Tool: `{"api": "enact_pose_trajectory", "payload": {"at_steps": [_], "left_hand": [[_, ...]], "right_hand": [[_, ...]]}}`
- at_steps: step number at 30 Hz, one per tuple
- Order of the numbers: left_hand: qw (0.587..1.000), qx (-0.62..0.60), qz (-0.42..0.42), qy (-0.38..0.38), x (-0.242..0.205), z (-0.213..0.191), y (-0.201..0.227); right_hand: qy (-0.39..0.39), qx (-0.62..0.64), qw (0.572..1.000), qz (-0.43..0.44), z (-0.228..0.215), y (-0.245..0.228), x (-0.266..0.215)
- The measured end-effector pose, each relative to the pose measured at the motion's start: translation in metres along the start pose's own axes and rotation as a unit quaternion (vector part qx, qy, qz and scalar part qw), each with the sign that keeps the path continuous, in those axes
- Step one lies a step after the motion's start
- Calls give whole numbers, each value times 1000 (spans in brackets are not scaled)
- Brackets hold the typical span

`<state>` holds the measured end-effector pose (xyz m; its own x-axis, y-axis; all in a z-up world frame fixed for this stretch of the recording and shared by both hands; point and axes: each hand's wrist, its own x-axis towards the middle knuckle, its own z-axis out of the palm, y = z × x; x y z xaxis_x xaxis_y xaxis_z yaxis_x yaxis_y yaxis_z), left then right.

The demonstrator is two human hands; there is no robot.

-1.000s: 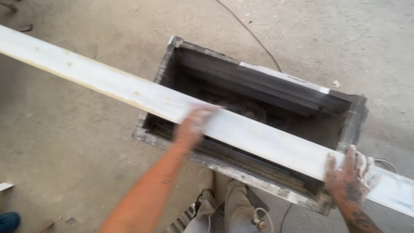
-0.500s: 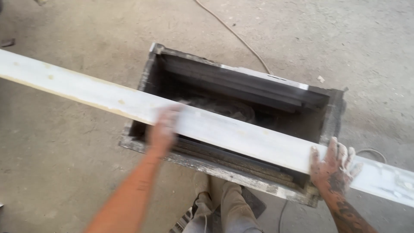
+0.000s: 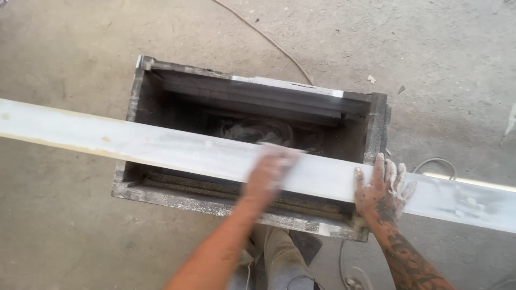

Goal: Sanding a long white board by hand using sandpaper to smooth the surface.

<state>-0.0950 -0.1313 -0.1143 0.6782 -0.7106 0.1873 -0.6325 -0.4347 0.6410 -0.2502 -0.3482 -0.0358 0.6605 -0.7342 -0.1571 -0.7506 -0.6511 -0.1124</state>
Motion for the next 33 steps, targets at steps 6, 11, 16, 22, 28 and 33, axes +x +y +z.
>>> {"api": "enact_pose_trajectory", "payload": {"at_steps": [6,11,16,22,28,33], "left_hand": [[917,15,-392,75,19,-85,61],[998,-40,-31,-24,25,70,131],[994,18,-106,-17,7,-95,34],[981,2,-196,-10,28,-20,102],[987,-10,-120,-109,26,-43,75],[975,-18,-214,-61,22,-133,75]], "right_hand": [[11,-7,1000,14,-7,-4,-4],[42,43,998,9,3,2,-7],[46,30,998,0,3,1,-3],[74,15,997,-7,7,3,-2],[50,24,998,-12,7,5,-6],[39,34,999,-6,-8,-7,-8]]}}
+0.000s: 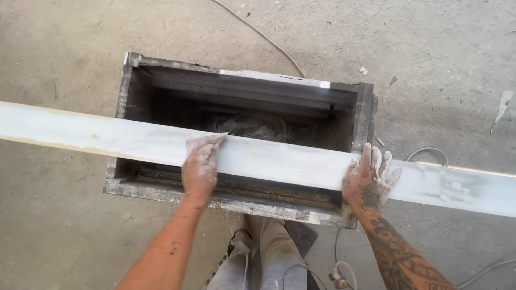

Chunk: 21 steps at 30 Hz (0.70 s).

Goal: Sanding a long white board by hand using sandpaper to smooth the surface.

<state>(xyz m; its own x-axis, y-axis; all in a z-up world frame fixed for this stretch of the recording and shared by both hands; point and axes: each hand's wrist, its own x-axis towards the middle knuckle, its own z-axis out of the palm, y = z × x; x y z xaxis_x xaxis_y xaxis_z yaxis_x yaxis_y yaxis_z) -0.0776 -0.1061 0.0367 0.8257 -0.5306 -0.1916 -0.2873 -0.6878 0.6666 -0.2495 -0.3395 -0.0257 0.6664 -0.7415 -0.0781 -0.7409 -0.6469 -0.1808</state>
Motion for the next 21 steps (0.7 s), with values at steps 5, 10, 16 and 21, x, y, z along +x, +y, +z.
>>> {"api": "enact_pose_trajectory", "payload": {"at_steps": [5,10,16,21], "left_hand": [[990,-59,132,4,1,159,8],[991,-58,107,-53,3,63,1],[986,-28,-145,75,-14,5,-64],[996,4,83,40,-20,126,5]], "right_hand": [[-21,-26,999,6,7,1,4],[-38,-14,999,0,2,2,-1],[-34,-15,999,14,-3,-4,2],[-53,-10,998,12,2,0,2]]}}
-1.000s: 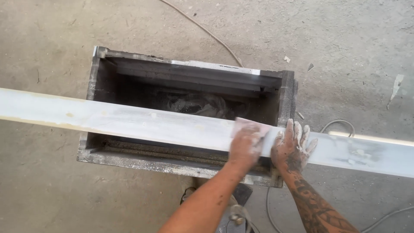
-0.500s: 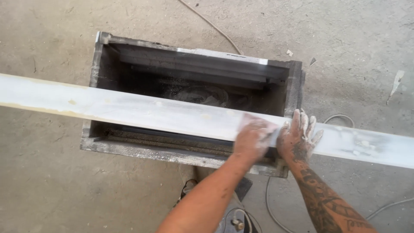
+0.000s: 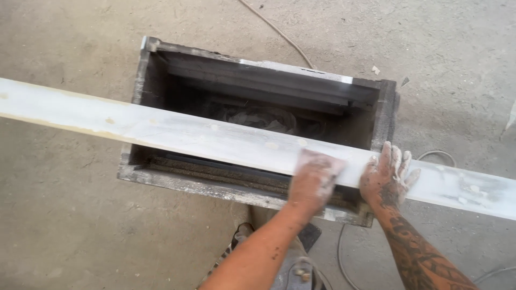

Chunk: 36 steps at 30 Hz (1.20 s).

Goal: Sanding a long white board by hand using sandpaper to smooth the surface.

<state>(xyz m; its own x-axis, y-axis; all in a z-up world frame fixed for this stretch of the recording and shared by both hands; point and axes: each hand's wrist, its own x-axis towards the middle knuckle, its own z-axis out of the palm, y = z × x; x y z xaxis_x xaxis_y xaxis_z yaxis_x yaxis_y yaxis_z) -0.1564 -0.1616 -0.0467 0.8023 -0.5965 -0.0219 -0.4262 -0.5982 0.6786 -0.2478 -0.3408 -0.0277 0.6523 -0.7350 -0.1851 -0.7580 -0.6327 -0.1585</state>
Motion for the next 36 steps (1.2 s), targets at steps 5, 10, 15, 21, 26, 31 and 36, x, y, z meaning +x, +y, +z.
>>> {"api": "enact_pose_trajectory", "payload": {"at_steps": [5,10,15,21,26,31,36], "left_hand": [[977,6,-190,-100,7,-136,-69],[989,60,-76,109,-5,-76,-77],[992,-52,19,-114,14,-44,7],[966,-57,-247,-43,-2,-162,-81],[991,-45,-62,-108,8,-34,-4],[962,-112,-148,-199,19,-152,-32],[981,-78,-171,42,7,-124,-90]], "right_hand": [[87,-10,994,-70,24,24,7],[151,-38,983,-98,30,26,8],[123,1,988,-92,18,15,5],[122,-24,989,-85,25,21,-1],[111,-15,990,-87,21,19,4],[94,0,992,-78,22,14,2],[119,-17,990,-80,22,19,7]]}}
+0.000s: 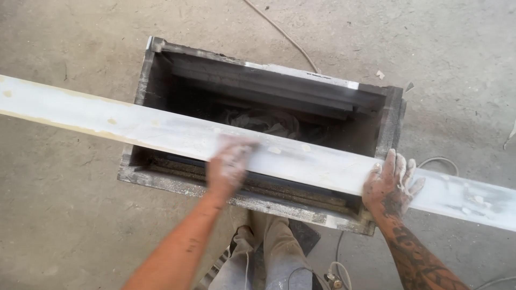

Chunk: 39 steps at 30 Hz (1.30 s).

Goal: Sanding a long white board by hand using sandpaper to smooth the surface.

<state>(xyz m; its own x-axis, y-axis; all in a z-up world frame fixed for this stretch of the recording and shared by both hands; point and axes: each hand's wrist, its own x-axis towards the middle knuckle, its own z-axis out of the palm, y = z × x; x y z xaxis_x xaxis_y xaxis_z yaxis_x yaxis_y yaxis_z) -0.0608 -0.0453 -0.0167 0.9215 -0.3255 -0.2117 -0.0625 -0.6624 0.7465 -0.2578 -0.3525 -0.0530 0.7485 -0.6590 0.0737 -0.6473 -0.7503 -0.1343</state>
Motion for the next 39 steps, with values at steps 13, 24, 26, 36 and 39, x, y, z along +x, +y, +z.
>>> {"api": "enact_pose_trajectory", "payload": {"at_steps": [13,24,26,36,39], "left_hand": [[971,122,202,-24,-35,33,-16],[930,206,302,-32,-30,39,-1],[941,232,237,-70,0,61,13],[935,207,290,-3,-14,47,5],[920,253,290,-71,-30,32,-2]], "right_hand": [[-5,-1,1000,-4,0,2,-8],[14,-4,1000,-19,3,3,-7],[-10,-4,1000,-3,1,2,-4],[-26,12,1000,12,0,1,-2],[-16,4,1000,2,2,1,-4]]}}
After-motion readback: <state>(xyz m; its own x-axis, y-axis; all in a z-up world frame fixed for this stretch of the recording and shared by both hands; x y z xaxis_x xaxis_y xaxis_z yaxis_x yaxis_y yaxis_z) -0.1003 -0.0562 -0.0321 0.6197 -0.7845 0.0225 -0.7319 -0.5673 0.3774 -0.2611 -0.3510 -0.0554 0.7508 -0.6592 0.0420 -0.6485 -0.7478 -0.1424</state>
